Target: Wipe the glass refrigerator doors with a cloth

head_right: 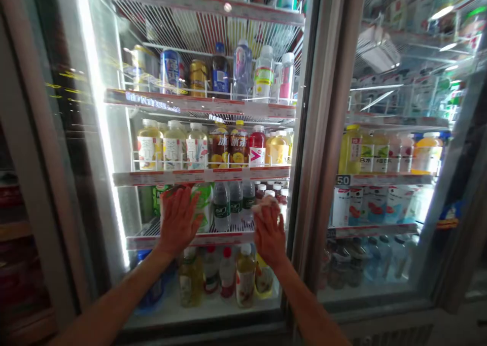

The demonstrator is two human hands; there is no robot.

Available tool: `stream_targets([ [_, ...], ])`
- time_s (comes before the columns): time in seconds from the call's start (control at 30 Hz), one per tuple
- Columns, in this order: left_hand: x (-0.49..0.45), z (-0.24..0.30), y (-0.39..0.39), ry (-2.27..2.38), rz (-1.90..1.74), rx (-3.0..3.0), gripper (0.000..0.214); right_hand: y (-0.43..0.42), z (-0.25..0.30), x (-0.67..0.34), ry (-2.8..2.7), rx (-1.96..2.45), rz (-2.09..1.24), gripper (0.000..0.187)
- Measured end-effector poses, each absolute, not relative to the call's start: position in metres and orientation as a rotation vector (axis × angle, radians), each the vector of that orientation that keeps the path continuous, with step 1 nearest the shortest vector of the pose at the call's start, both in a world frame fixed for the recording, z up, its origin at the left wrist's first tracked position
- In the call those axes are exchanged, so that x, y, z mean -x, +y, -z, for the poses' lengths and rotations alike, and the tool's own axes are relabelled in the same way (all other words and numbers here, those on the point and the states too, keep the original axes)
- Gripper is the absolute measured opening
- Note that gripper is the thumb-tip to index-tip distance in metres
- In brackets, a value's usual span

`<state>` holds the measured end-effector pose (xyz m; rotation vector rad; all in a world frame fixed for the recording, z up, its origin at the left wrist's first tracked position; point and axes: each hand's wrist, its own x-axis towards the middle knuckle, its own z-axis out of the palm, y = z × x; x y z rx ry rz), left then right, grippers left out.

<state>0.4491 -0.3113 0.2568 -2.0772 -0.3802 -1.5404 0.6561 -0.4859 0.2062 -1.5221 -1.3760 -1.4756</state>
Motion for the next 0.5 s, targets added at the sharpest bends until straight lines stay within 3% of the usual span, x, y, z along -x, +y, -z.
stream_targets([
  [0.17, -0.45, -0.246, -0.313, -0.418, 1.549, 2.076, 0.069, -0.498, -0.204, -0.672, -1.056, 1.598, 1.429, 0.067],
  [0.4, -0.45, -0.244, -0.316, -0.417, 1.533, 2.099, 0.072, -0.485, -0.183, -0.631, -1.715, 1.52, 1.339, 0.06],
  [0.5, -0.446, -0.239, -0.316, -0.401, 1.514, 2.104, 0.072, -0.499, -0.19, -0.656, -1.551, 1.576, 1.425, 0.062],
])
